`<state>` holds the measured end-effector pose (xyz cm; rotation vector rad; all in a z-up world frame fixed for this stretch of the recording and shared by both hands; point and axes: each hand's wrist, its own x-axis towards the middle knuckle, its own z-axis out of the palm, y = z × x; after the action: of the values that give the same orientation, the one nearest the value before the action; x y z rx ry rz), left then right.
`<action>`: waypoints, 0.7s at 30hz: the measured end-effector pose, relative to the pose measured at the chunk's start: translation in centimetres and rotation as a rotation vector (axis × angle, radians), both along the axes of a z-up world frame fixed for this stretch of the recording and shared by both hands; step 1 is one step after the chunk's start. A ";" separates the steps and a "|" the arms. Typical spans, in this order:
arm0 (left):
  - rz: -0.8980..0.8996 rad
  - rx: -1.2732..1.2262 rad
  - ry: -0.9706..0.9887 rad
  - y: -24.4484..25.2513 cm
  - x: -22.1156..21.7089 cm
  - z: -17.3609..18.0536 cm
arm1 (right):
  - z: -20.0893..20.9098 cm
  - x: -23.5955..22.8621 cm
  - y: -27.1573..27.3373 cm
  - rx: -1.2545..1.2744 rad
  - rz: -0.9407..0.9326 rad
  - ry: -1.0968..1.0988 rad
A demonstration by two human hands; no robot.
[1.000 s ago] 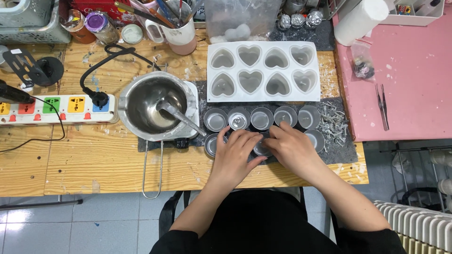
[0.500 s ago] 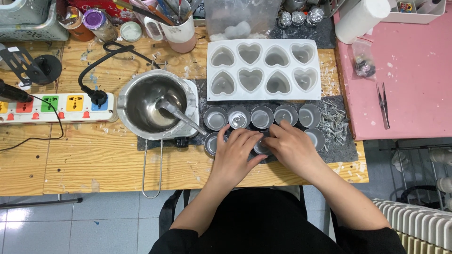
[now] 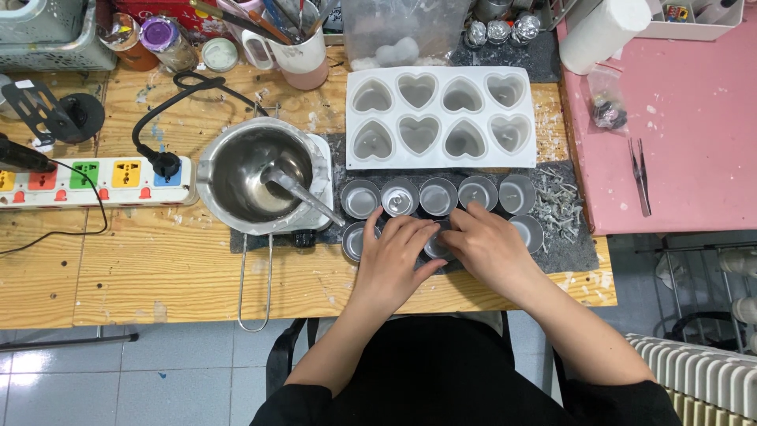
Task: Prepare and insert wicks into small metal candle molds on a workbench.
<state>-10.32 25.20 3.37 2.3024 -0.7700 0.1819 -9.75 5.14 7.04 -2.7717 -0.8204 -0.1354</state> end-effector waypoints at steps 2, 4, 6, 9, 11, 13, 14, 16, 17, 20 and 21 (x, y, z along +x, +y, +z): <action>-0.001 -0.002 0.001 0.0 0.0 0.0 | 0.0 0.0 0.0 0.003 0.004 -0.004; -0.003 -0.004 0.001 0.0 0.0 0.0 | 0.1 0.0 0.1 0.005 0.008 -0.008; -0.001 -0.007 0.010 0.0 0.0 0.0 | 0.1 0.0 0.1 0.003 0.003 0.007; -0.007 0.005 0.031 0.0 0.1 0.2 | -0.1 0.0 0.0 0.009 -0.008 0.021; -0.006 0.006 0.023 0.0 0.0 0.2 | 0.0 -0.1 0.0 0.023 -0.014 0.024; -0.005 0.007 0.015 0.0 0.1 0.4 | 0.8 -0.3 -0.2 0.038 -0.020 0.028; -0.012 -0.009 0.009 0.1 0.1 0.6 | 1.6 -0.5 -0.3 0.073 -0.037 0.039; -0.022 -0.023 0.003 0.2 0.1 1.1 | 2.6 -0.9 -1.2 0.110 -0.056 0.050; -0.027 -0.024 0.007 0.2 0.1 1.4 | 2.8 -1.1 -2.0 0.152 -0.116 0.007; -0.042 -0.027 -0.007 -0.4 0.2 2.2 | 3.9 -2.1 -4.5 0.231 -0.236 -0.060; -0.050 -0.030 -0.023 -0.7 0.2 2.5 | 4.3 -2.5 -5.5 0.268 -0.294 -0.081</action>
<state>-10.11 24.49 5.86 2.2544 -0.8296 0.1961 -12.26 -0.34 11.38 -2.6246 -0.3726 -0.3833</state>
